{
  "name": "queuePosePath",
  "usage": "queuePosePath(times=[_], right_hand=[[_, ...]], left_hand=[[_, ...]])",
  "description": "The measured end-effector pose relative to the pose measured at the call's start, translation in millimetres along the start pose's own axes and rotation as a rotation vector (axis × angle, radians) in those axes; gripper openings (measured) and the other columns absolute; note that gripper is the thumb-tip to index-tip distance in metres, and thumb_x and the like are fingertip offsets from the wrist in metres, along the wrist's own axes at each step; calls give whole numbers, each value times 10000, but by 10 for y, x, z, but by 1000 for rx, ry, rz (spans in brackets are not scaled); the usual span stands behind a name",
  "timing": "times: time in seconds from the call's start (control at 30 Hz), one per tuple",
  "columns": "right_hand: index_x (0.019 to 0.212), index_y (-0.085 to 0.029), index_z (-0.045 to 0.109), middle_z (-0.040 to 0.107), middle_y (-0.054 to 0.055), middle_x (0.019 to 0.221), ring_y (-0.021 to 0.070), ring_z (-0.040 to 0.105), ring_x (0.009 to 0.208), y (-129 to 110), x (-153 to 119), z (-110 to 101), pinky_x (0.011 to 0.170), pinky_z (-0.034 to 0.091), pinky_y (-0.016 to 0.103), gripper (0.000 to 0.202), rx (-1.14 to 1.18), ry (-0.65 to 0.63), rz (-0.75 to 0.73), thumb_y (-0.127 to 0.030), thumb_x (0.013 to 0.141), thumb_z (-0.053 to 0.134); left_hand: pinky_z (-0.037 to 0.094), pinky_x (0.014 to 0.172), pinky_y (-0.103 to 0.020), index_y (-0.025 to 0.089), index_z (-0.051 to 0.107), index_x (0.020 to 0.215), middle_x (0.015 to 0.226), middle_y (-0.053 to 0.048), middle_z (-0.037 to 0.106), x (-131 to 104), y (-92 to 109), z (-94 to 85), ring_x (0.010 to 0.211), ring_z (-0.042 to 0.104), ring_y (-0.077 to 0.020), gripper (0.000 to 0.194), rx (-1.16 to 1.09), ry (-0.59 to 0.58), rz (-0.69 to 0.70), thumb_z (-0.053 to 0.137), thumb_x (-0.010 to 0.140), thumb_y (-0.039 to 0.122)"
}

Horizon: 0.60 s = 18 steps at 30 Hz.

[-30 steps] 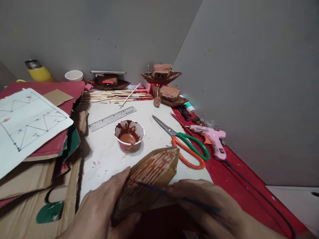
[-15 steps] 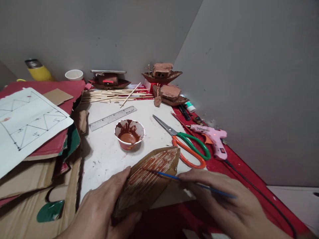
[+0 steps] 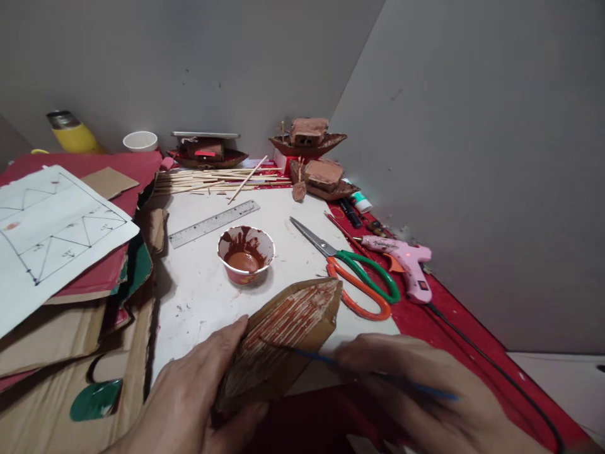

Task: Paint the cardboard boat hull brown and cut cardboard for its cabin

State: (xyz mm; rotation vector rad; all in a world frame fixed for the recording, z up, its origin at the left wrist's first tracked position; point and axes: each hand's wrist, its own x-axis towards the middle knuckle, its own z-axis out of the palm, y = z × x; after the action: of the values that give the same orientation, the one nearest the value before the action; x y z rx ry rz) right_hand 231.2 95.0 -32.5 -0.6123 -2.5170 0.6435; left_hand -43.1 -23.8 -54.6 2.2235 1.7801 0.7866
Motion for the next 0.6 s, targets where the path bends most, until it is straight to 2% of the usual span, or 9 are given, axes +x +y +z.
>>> queuePosePath(times=[0.1, 0.2, 0.4, 0.6], right_hand=[[1176, -273, 568, 765, 12, 974, 128, 744, 865, -22, 7, 10, 799, 580, 162, 302, 12, -24, 2, -123, 916, 531], [1143, -278, 584, 764, 13, 949, 137, 745, 820, -11, 44, -14, 740, 589, 176, 291, -7, 6, 20, -112, 920, 499], [1054, -285, 614, 750, 9, 856, 174, 735, 717, 89, 40, -100, 616, 578, 227, 203, -113, 187, 107, -156, 918, 536], [998, -294, 654, 732, 3, 790, 177, 711, 660, 47, 23, -89, 650, 583, 265, 114, -225, 359, 216, -259, 938, 563]], left_hand=[[577, 906, -229, 193, 393, 1426, 1316, -95, 680, 10, -3, 6, 1129, 694, -192, 671, -14, -1, 2, 664, 823, 308], [577, 905, -224, 203, 392, 1419, 1309, -88, 684, 12, -7, 3, 1119, 699, -191, 668, -19, 9, 0, 665, 818, 305], [585, 893, -232, 206, 382, 1415, 1304, -96, 688, 14, 6, -27, 1108, 706, -201, 667, 4, 4, -2, 663, 817, 300], [565, 924, -228, 180, 384, 1416, 1314, -112, 680, 9, 5, -30, 1129, 694, -202, 666, 7, 0, 14, 663, 825, 309]])
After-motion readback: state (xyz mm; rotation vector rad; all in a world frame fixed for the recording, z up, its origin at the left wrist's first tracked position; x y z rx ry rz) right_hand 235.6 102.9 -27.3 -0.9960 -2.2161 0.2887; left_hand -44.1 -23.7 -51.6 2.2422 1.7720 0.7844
